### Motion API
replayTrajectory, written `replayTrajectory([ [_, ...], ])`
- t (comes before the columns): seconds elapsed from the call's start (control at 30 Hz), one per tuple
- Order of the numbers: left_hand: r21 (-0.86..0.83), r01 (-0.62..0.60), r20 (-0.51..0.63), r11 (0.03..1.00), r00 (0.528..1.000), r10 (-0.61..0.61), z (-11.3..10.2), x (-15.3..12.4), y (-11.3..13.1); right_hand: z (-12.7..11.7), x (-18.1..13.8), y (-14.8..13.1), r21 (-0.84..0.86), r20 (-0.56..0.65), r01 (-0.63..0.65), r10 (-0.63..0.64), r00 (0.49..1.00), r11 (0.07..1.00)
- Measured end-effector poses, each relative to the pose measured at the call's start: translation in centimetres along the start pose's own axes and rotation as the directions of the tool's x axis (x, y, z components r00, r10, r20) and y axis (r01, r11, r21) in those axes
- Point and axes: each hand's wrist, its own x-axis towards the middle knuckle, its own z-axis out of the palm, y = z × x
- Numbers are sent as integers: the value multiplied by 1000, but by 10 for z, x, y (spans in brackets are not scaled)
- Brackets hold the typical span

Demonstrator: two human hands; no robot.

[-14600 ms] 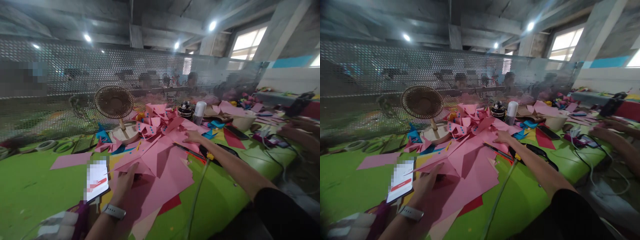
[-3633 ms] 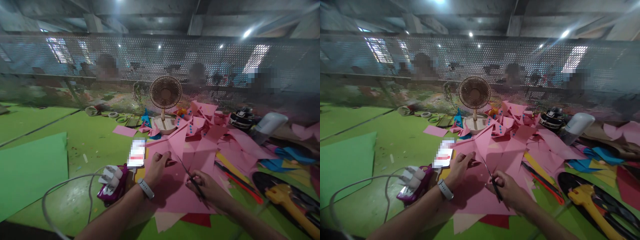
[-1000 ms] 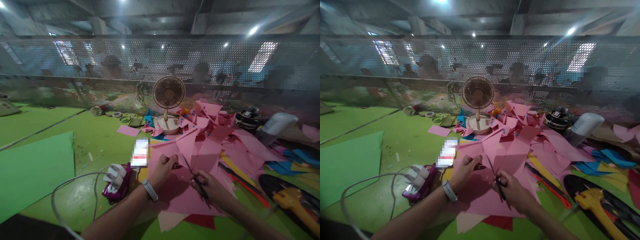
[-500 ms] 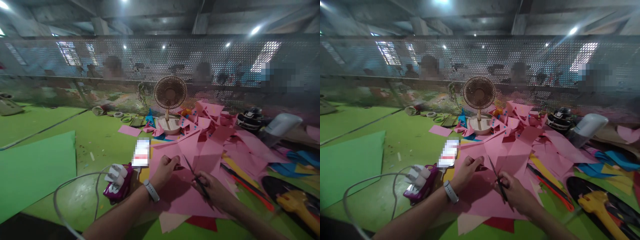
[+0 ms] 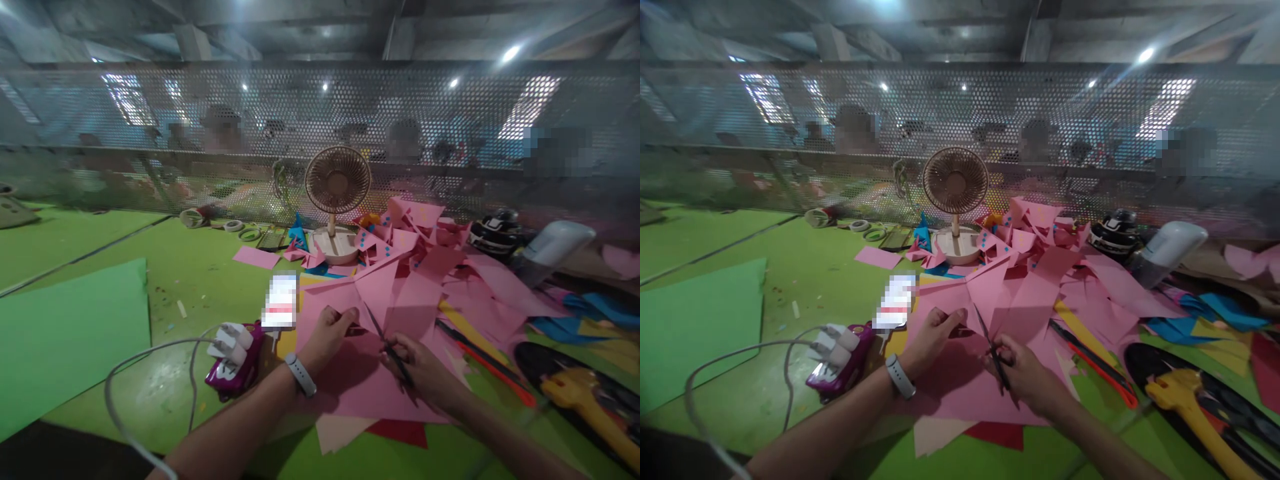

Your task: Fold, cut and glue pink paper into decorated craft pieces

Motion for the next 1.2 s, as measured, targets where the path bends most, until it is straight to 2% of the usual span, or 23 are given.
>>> replayTrajectory([
  [0.17,-7,16,2,1000,1000,-16,2,-1,2,0,0,-3,26,-4,0,0,1000,1000],
  [0.37,55,23,-59,998,998,-20,2,-4,3,-2,2,-1,63,0,22,-22,1000,998],
  [0.6,143,8,-8,990,1000,-7,4,-6,13,-6,4,4,41,16,48,-49,999,998],
  [0.83,190,26,-47,981,999,-17,3,-2,9,-7,3,-1,53,12,70,-71,997,996],
  [1.0,232,18,8,972,1000,-20,2,-3,6,-6,7,2,44,-9,44,-43,999,998],
  [1.2,234,30,11,972,999,-33,2,-4,6,-8,7,4,28,-11,91,-90,996,995],
])
